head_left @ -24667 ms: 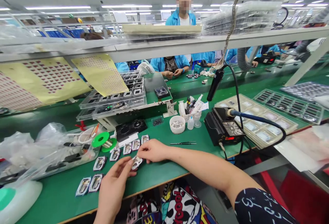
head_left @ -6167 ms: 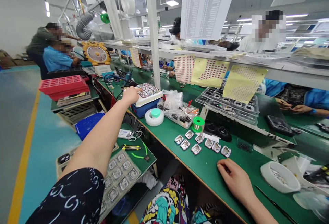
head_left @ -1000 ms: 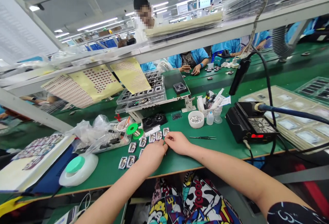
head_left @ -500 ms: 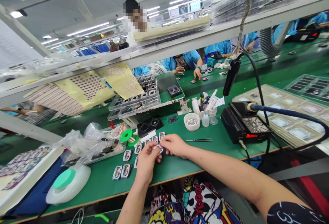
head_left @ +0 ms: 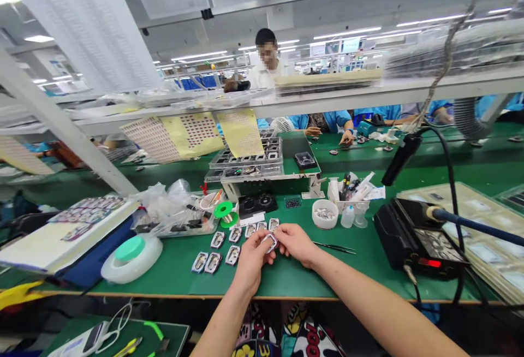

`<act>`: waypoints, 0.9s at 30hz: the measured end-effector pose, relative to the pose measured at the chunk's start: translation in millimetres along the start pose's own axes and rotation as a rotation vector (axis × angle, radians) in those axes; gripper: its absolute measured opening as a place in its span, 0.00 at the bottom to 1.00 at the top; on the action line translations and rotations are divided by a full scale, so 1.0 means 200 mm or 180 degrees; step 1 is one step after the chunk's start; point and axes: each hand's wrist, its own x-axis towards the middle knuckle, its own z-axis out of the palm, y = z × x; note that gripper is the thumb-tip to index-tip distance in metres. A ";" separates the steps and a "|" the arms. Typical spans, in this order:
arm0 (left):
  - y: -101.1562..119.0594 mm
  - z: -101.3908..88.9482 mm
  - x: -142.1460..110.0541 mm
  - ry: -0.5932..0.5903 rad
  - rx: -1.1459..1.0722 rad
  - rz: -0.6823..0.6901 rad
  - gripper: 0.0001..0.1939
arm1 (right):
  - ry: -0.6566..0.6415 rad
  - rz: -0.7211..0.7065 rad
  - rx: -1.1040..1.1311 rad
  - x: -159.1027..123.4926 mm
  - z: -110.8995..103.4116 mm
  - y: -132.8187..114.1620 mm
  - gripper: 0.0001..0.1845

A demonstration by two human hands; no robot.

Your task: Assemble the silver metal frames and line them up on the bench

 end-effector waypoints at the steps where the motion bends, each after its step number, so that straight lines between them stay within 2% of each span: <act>1: 0.00 0.00 0.00 -0.0012 -0.0044 0.0011 0.23 | -0.0008 -0.0016 -0.0023 0.00 0.00 0.00 0.22; 4: -0.01 -0.02 -0.01 -0.0002 -0.0050 0.0038 0.25 | 0.0020 -0.0047 -0.0079 0.01 0.00 0.02 0.22; 6: 0.00 -0.03 -0.02 0.0139 0.0266 0.0261 0.26 | 0.0050 -0.0046 -0.0113 0.02 0.00 0.04 0.22; 10: 0.00 -0.05 -0.09 0.0533 0.1938 0.1545 0.21 | 0.0039 -0.0073 -0.0184 0.02 0.00 0.05 0.22; 12: 0.00 -0.06 -0.14 0.0519 0.2667 0.2096 0.20 | 0.0020 -0.0121 -0.0207 0.01 0.01 0.05 0.22; 14: -0.01 -0.05 -0.16 0.0419 0.3029 0.2379 0.18 | 0.0003 -0.0151 -0.0235 0.01 0.01 0.04 0.21; 22: -0.02 -0.06 -0.15 0.0363 0.3297 0.2565 0.17 | -0.0083 -0.0147 -0.0451 -0.01 0.00 0.01 0.19; 27: -0.05 -0.10 -0.17 0.0758 0.3515 0.2742 0.18 | -0.0086 -0.0153 -0.0465 -0.02 0.02 -0.01 0.17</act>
